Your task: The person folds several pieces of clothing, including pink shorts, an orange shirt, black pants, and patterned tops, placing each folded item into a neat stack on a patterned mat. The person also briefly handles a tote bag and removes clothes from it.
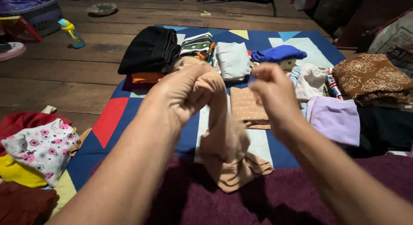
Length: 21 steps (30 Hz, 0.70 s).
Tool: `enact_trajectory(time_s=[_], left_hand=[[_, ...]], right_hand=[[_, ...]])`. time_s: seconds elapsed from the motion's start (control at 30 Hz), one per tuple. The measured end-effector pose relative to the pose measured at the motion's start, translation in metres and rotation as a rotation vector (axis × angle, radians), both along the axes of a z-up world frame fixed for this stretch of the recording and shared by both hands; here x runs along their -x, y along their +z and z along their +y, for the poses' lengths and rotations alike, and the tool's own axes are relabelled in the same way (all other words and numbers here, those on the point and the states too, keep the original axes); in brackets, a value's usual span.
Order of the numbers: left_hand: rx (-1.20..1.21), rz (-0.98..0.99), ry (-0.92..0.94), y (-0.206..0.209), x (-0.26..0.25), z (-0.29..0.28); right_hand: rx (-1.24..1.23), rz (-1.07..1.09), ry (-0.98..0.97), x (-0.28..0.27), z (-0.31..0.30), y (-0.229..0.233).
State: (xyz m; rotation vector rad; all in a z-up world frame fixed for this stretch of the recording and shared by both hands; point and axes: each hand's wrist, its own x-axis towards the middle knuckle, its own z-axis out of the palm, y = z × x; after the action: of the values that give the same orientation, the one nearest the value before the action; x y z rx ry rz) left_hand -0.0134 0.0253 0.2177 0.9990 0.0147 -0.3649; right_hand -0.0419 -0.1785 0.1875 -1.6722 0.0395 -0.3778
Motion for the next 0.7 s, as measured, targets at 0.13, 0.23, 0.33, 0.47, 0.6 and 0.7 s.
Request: enact_trajectory(time_s=[0.13,0.23,0.33,0.47,0.6,0.7], left_hand=[[0.279,0.117,0.073,-0.013,0.008,-0.034],[0.355,0.139,0.130,-0.009,0.018,-0.055],[0.399,0.115,0.207,0.001,0.024,-0.046],[0.438,0.062,0.297,0.010,0.024,-0.013],[0.472,-0.070,0.332,0.004,0.017,0.042],[0.441,-0.137,0.323,-0.014,0.001,0.078]], right_hand=[[-0.075,0.113,0.468,0.042,0.010,-0.030],[-0.032,0.381,0.765,0.053,0.031,-0.049],[0.086,0.495,0.761,0.057,0.051,-0.058],[0.165,0.481,0.164,0.035,0.070,-0.074],[-0.148,0.535,0.000,0.015,0.046,-0.099],[-0.498,0.590,-0.033,0.009,0.003,-0.118]])
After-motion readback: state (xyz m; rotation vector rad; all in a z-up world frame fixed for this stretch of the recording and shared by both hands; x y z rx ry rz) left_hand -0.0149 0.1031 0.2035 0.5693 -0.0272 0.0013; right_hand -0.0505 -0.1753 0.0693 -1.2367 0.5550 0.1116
